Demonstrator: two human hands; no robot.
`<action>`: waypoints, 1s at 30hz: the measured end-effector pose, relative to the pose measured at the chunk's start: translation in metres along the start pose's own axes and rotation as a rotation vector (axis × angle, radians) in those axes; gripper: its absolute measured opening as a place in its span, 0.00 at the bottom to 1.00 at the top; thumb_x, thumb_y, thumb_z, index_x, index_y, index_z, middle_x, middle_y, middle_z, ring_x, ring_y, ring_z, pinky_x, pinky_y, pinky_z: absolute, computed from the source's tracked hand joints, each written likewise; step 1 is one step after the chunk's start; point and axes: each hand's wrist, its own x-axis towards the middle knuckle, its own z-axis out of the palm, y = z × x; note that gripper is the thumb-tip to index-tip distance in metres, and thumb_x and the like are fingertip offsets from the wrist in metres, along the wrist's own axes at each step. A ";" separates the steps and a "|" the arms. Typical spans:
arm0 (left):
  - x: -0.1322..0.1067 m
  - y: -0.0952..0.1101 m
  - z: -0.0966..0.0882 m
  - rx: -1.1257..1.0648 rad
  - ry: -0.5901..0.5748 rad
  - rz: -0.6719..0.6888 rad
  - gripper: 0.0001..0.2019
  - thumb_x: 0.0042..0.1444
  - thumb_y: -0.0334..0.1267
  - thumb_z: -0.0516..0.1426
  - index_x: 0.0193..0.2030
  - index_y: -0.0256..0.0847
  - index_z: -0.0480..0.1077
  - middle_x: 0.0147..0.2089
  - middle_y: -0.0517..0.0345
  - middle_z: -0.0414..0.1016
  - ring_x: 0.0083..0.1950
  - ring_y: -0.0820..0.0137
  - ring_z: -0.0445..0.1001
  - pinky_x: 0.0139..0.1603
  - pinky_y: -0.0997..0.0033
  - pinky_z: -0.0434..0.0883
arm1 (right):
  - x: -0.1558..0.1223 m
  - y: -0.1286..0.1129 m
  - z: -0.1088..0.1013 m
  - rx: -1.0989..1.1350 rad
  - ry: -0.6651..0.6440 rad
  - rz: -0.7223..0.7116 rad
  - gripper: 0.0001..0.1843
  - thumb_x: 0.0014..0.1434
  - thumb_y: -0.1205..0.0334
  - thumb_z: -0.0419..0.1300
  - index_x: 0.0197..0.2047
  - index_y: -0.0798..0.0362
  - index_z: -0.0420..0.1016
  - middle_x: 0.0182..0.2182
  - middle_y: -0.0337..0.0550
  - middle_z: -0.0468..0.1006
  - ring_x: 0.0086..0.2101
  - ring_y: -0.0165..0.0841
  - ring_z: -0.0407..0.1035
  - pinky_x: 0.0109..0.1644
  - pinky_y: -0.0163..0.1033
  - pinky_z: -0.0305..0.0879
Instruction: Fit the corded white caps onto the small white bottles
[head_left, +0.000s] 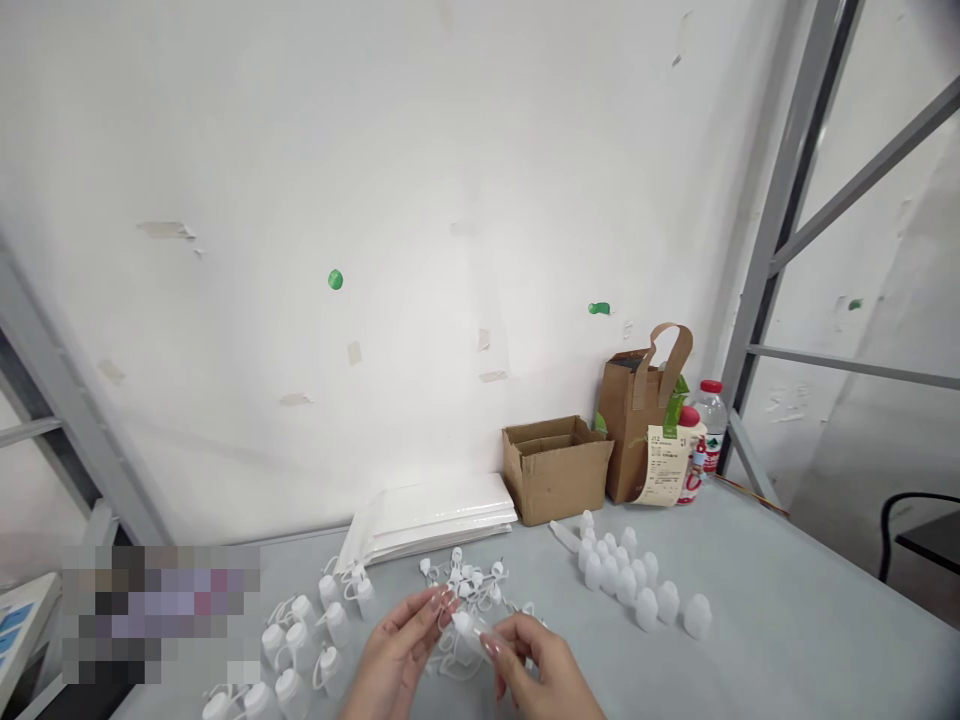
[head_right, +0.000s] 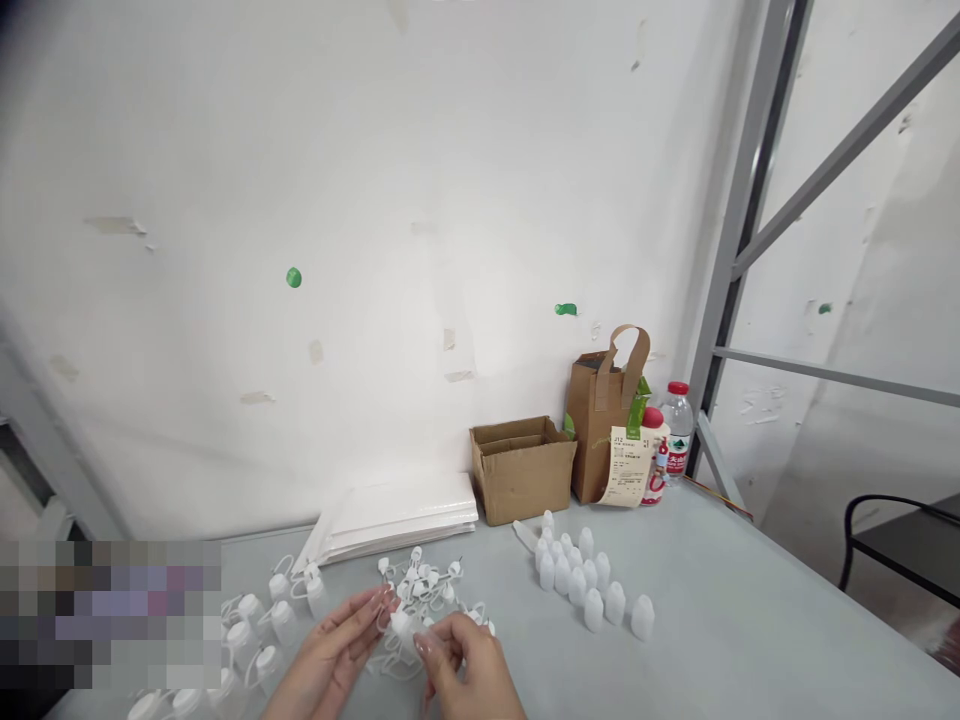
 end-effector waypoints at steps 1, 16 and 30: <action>0.000 -0.001 -0.001 0.009 -0.015 0.017 0.06 0.46 0.22 0.60 0.26 0.34 0.77 0.30 0.51 0.82 0.34 0.70 0.79 0.38 0.79 0.73 | -0.001 0.000 0.000 -0.030 0.008 -0.005 0.28 0.53 0.36 0.48 0.26 0.54 0.67 0.17 0.41 0.72 0.22 0.33 0.67 0.30 0.36 0.60; 0.012 -0.025 -0.004 -0.004 -0.035 0.118 0.14 0.27 0.36 0.70 0.26 0.38 0.78 0.29 0.56 0.83 0.35 0.71 0.79 0.38 0.82 0.72 | -0.005 0.016 0.009 -0.294 0.127 -0.066 0.27 0.57 0.39 0.45 0.26 0.53 0.69 0.19 0.44 0.74 0.29 0.37 0.64 0.36 0.36 0.60; 0.006 -0.018 -0.003 0.782 -0.026 0.606 0.19 0.50 0.53 0.52 0.38 0.41 0.73 0.40 0.51 0.78 0.46 0.59 0.73 0.50 0.57 0.67 | 0.001 0.013 -0.012 -0.490 0.160 -0.400 0.08 0.55 0.62 0.57 0.39 0.50 0.73 0.32 0.44 0.68 0.36 0.37 0.65 0.41 0.40 0.63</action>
